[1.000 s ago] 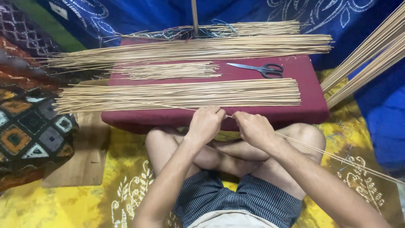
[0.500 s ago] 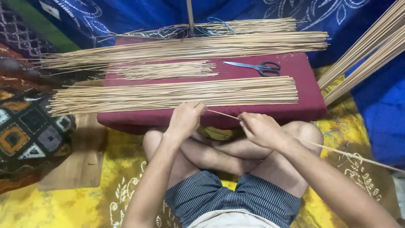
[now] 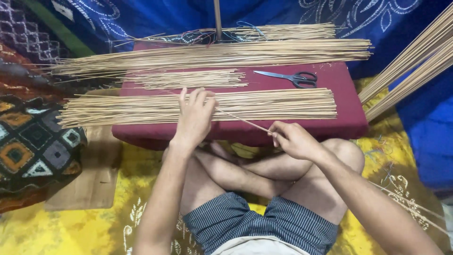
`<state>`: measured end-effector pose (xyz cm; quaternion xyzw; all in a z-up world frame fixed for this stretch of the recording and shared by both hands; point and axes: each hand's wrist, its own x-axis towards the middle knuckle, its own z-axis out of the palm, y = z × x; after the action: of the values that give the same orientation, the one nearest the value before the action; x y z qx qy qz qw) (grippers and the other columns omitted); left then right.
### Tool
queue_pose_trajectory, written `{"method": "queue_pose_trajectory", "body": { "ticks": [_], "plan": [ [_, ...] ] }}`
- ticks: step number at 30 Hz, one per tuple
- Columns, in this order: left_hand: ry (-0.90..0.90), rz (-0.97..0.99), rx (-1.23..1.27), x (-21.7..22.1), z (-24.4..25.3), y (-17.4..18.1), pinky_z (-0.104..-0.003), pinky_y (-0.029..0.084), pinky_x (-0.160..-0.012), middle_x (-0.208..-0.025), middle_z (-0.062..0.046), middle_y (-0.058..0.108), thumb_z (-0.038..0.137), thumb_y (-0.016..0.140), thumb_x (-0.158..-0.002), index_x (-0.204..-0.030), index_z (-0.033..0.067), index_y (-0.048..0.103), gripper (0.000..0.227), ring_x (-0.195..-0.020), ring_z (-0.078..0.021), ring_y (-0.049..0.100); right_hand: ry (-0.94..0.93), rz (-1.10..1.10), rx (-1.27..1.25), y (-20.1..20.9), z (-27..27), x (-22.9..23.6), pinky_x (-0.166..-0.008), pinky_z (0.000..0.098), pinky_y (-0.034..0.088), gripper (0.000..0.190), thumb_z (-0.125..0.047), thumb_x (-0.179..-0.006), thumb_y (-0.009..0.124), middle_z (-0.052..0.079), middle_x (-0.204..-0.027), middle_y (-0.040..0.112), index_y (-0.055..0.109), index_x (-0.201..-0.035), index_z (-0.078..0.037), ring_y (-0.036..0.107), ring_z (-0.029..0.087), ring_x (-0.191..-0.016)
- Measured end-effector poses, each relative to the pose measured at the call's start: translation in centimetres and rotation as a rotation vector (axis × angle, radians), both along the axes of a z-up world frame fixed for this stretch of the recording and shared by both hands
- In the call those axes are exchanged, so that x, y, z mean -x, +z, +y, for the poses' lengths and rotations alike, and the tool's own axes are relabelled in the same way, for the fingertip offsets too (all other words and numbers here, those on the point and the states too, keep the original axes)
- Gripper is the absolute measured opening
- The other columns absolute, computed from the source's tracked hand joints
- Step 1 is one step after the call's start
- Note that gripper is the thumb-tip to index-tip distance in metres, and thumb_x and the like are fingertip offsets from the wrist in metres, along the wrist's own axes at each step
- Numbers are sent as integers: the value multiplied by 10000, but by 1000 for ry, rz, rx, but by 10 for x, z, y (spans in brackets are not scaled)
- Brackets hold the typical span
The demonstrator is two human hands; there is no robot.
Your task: The person sorts thin wooden sticks on a red surface, organizing them into separate bundles. They then pick up individual sticks and use scissors to trim them to size before returning them to the pile.
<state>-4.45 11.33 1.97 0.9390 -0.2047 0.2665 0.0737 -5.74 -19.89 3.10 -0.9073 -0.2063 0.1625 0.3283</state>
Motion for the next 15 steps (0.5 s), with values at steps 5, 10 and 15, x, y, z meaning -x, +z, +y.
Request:
{"method": "queue_pose_trajectory", "body": {
  "ticks": [5,10,15],
  "plan": [
    [22,-118,673,11,-52,-30,-425,384,-909,-1072,-21,532,110,650,-990,-1090,137,555,141,-1014,-251,543,-92,195,-245,-8,-9,-18,-438,306,499,205,-43,-999,481,113,-695,712,665,-1080,-3,593,193,-430],
    [30,144,1323,3,-91,-73,-330,471,-825,-992,-18,524,206,643,-1029,-1177,96,497,236,-925,-161,581,-119,337,-400,-14,-12,-28,-356,268,455,197,-50,-1004,503,132,-693,691,682,-1059,12,561,157,-402],
    [-684,571,1939,-24,-89,-60,-374,557,-1021,-1417,-245,605,283,507,-1106,-1543,35,374,520,-1273,-311,648,-61,446,-558,-26,-11,-33,-318,248,385,137,-36,-989,530,123,-651,628,657,-991,17,499,135,-353]
  ]
}}
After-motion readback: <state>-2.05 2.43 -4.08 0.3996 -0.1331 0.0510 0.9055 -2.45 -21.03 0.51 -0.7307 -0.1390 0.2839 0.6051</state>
